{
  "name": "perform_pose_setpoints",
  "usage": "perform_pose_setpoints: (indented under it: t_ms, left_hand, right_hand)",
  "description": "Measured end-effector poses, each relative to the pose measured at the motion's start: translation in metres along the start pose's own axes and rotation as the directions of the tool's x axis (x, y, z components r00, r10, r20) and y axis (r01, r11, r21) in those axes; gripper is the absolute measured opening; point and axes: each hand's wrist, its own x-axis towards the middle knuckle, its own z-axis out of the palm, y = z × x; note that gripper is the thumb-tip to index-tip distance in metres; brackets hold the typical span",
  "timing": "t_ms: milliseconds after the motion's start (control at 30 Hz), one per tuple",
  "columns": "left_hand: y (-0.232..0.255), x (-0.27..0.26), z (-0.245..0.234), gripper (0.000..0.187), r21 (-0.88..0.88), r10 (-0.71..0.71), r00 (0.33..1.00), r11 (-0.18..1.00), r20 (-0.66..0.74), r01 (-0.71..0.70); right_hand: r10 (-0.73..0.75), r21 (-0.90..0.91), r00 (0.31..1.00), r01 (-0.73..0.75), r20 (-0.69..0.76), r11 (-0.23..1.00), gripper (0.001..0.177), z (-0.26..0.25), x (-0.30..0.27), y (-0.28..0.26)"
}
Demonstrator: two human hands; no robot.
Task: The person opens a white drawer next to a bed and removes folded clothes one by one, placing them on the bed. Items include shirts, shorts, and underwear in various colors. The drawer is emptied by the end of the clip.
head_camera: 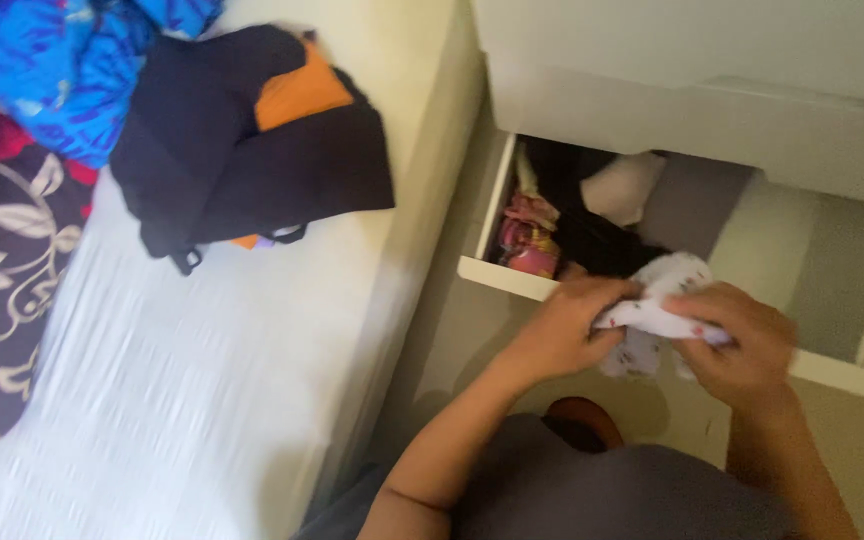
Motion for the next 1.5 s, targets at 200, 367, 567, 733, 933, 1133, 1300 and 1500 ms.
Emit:
perform_pose_setpoints:
  t_ms: [200,367,567,733,933,1133,1300,1500]
  left_hand:
    - [0.004,0.003,-0.052,0.012,-0.262,-0.326,0.931,0.896,0.161,0.359]
    - [0.022,0.018,-0.114,0.007,-0.125,-0.244,0.946,0.954,0.212,0.274]
    - [-0.014,0.030,-0.211,0.031,0.497,-0.187,0.917,0.793,-0.352,0.353]
    - [0.006,0.031,-0.290,0.024,0.919,0.344,0.886,0.347,-0.312,0.189]
    - [-0.071,-0.010,-0.264,0.063,0.943,-0.137,0.937,0.048,-0.320,0.329]
    - [-0.078,-0.015,-0.205,0.068,0.909,-0.107,0.933,0.211,-0.343,0.359]
    - [-0.077,0.002,-0.125,0.070,0.880,-0.085,0.972,0.415,-0.217,0.233]
    - [-0.077,0.025,-0.026,0.066,0.765,-0.056,0.998,0.642,-0.010,0.044]
  right_hand:
    - [-0.021,-0.239,0.974,-0.035,-0.225,0.970,0.026,0.001,-0.015,0.030]
    - [0.108,0.141,0.934,-0.062,-0.339,0.988,0.044,0.008,0.008,0.020]
    - [0.183,0.210,0.939,-0.124,-0.290,0.970,0.036,0.011,0.010,0.022]
    - [0.143,0.123,0.962,-0.117,-0.234,0.986,0.036,0.013,0.015,0.011]
    - [0.152,0.052,0.967,-0.144,-0.204,0.988,0.037,0.012,0.018,0.003]
    - [0.158,-0.006,0.973,-0.161,-0.169,0.987,0.037,0.013,0.021,0.014]
    - [0.348,0.026,0.916,-0.350,-0.198,0.936,0.049,0.014,0.031,0.029]
    - [0.743,-0.281,0.650,-0.691,0.159,0.666,0.066,0.017,0.058,0.062]
